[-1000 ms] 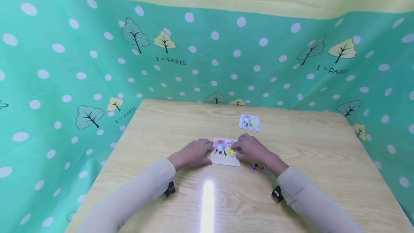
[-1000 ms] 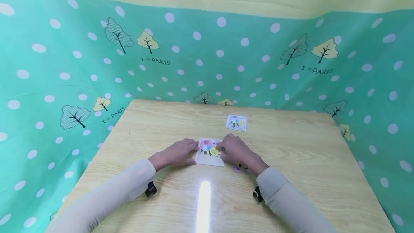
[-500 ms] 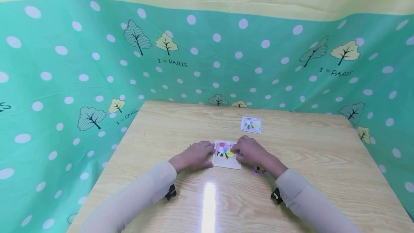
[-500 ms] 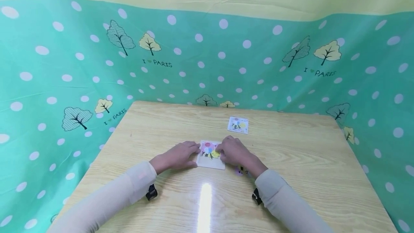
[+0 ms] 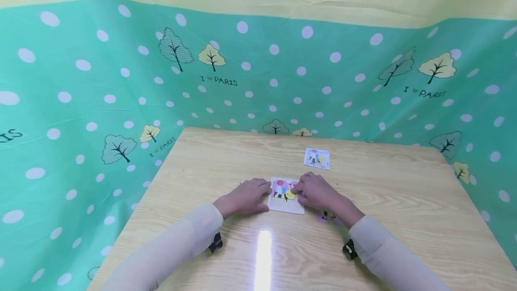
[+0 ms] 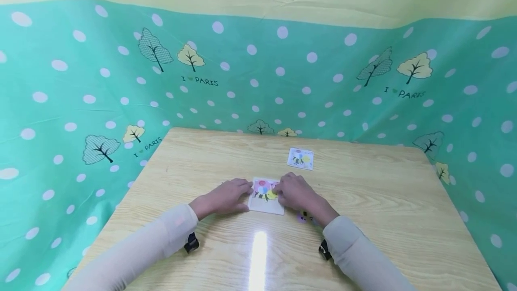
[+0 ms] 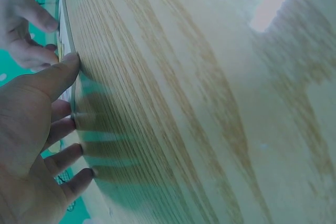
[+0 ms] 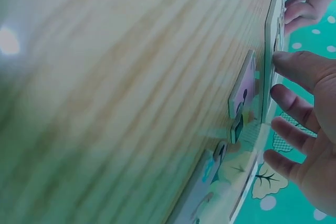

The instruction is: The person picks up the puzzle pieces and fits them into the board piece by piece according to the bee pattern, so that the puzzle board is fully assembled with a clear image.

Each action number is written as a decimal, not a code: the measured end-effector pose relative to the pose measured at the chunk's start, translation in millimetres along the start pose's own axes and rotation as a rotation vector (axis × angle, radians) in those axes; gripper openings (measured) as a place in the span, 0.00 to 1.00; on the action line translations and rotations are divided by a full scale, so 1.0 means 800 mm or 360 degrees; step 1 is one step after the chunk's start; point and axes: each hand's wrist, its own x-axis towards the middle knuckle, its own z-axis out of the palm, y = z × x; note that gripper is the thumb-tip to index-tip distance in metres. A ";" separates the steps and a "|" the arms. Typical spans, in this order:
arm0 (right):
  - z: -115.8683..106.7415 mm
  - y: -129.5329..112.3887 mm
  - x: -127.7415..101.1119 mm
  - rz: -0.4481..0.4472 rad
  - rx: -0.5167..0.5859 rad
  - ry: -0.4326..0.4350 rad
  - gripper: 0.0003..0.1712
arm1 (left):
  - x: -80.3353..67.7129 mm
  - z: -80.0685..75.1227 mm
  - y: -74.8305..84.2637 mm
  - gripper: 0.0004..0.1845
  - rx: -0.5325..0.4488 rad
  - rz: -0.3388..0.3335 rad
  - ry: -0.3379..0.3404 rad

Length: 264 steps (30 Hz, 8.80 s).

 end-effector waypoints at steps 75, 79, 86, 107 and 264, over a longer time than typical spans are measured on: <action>0.004 0.007 -0.075 0.0074 0.0084 0.0166 0.16 | -0.002 0.005 0.000 0.34 -0.0028 -0.0021 0.0000; 0.000 0.000 -0.061 0.0061 0.0133 0.0151 0.17 | -0.003 0.002 -0.002 0.34 -0.0061 -0.0036 -0.0009; -0.002 -0.006 -0.039 -0.0014 0.0162 0.0153 0.17 | 0.002 -0.004 -0.008 0.34 -0.0033 -0.0022 0.0017; 0.017 -0.044 0.013 -0.0114 0.0160 0.0059 0.16 | 0.004 0.001 -0.008 0.35 -0.0016 0.0017 0.0032; 0.011 -0.020 -0.015 -0.0080 0.0151 0.0080 0.15 | -0.001 -0.005 0.001 0.34 -0.0042 -0.0037 -0.0008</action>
